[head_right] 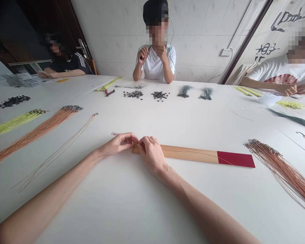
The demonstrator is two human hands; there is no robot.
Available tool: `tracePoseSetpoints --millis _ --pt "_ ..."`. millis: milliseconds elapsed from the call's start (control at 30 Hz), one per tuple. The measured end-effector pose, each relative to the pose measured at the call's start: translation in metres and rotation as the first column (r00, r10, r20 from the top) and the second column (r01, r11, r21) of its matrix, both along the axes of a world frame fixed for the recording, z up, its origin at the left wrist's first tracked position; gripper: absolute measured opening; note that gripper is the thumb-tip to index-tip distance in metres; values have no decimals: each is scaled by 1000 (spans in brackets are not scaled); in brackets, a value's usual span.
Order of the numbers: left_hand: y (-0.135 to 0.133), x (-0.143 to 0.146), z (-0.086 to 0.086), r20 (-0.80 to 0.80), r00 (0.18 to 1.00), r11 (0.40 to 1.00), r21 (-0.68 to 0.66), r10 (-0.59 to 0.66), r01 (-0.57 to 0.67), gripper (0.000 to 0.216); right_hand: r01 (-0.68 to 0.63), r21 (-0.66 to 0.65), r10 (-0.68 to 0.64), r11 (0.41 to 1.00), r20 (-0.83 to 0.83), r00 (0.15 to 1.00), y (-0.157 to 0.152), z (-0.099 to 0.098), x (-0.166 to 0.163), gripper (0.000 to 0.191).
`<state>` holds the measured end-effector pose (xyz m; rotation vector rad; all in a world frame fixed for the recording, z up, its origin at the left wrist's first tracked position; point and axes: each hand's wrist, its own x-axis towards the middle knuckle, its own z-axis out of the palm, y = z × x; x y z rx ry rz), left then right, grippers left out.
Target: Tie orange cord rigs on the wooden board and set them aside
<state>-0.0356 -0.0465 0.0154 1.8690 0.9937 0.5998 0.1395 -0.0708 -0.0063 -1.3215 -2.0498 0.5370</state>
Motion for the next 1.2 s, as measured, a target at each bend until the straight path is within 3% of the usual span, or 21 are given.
tracePoseSetpoints --millis 867,1033,1200 --pt "4 -2 -7 73 997 1000 -22 -3 5 14 -32 62 34 998 -38 999 2 -3 -1 14" --pt "4 0 -9 111 993 999 -31 35 -32 15 -37 68 40 997 -35 999 2 -5 -1 15" --pt "3 4 -10 114 987 992 43 111 -117 16 -17 8 17 1000 -39 999 1 -5 -1 14"
